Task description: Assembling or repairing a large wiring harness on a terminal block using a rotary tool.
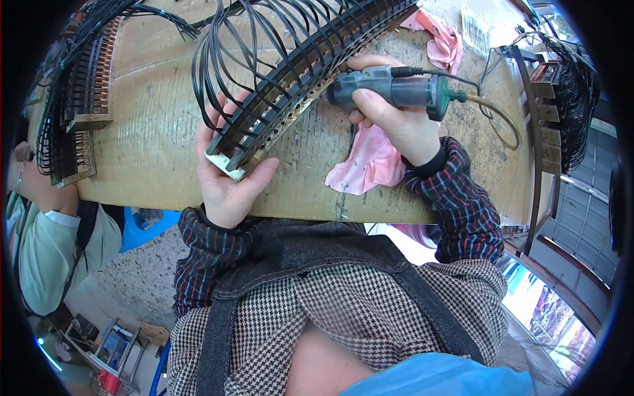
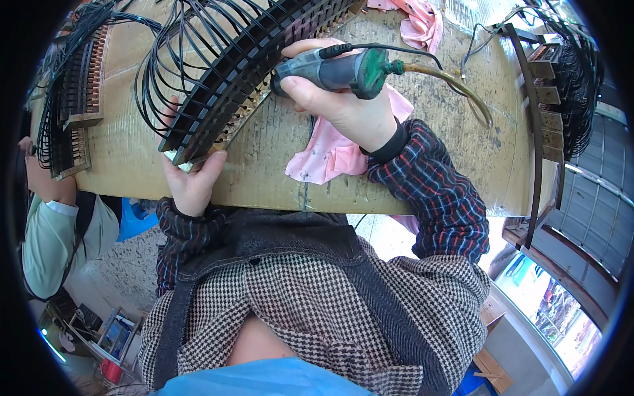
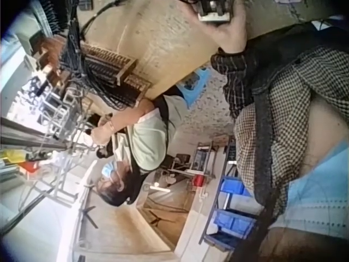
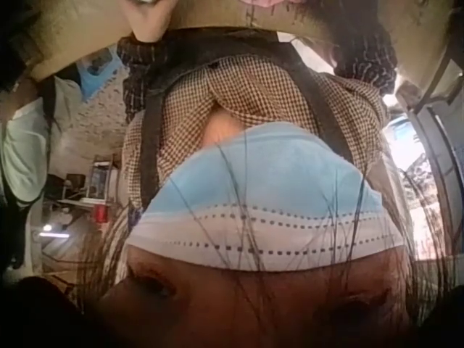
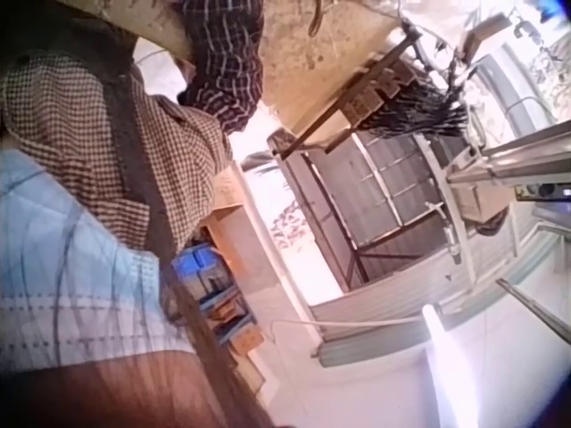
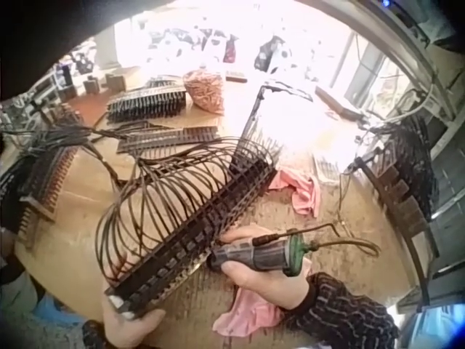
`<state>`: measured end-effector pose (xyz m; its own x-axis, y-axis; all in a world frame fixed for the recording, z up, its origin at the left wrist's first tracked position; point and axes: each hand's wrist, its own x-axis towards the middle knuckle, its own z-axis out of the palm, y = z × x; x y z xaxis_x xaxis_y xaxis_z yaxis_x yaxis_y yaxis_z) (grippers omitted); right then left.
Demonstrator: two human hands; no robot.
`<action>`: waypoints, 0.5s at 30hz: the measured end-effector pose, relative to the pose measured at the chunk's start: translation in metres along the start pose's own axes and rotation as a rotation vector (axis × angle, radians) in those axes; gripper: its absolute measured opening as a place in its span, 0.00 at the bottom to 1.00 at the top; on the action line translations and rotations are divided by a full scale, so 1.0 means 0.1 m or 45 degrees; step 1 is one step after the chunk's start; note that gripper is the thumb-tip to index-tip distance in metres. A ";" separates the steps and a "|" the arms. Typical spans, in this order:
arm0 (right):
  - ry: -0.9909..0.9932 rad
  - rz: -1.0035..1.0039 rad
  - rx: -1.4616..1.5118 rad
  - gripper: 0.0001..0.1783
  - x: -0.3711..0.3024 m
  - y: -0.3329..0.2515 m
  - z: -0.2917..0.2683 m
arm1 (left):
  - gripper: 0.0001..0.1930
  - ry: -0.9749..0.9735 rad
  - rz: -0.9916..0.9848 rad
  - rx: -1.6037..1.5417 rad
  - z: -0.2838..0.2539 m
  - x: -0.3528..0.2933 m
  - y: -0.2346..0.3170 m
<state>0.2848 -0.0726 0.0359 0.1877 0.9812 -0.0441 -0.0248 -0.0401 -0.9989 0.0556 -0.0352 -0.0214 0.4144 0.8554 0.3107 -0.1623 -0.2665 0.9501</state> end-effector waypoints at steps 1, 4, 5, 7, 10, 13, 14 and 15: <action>-0.012 0.000 0.014 0.16 0.00 0.01 0.01 | 0.41 -0.004 0.011 0.007 0.00 0.00 0.00; -0.022 -0.007 -0.023 0.17 0.00 0.02 0.01 | 0.41 0.001 -0.010 -0.025 0.02 0.01 0.03; -0.024 -0.012 -0.041 0.17 0.00 0.02 0.01 | 0.41 0.001 -0.020 -0.041 0.02 0.01 0.04; -0.037 0.011 -0.021 0.17 0.00 0.01 0.02 | 0.42 -0.002 -0.028 -0.065 0.02 0.01 0.04; -0.052 0.054 0.014 0.17 0.00 -0.01 0.01 | 0.42 -0.017 -0.039 -0.120 0.03 0.02 0.03; -0.039 0.062 -0.003 0.17 -0.01 -0.02 0.02 | 0.42 -0.024 0.019 -0.122 0.02 0.01 0.00; -0.043 0.062 -0.005 0.17 -0.01 -0.02 0.02 | 0.42 -0.020 0.019 -0.122 0.02 0.01 0.00; -0.041 0.056 -0.003 0.17 -0.02 -0.04 0.02 | 0.42 -0.023 0.016 -0.109 0.02 0.01 0.01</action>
<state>0.2829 -0.0737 0.0396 0.1545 0.9841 -0.0873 -0.0296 -0.0837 -0.9960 0.0574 -0.0350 -0.0203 0.4279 0.8437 0.3241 -0.2433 -0.2378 0.9403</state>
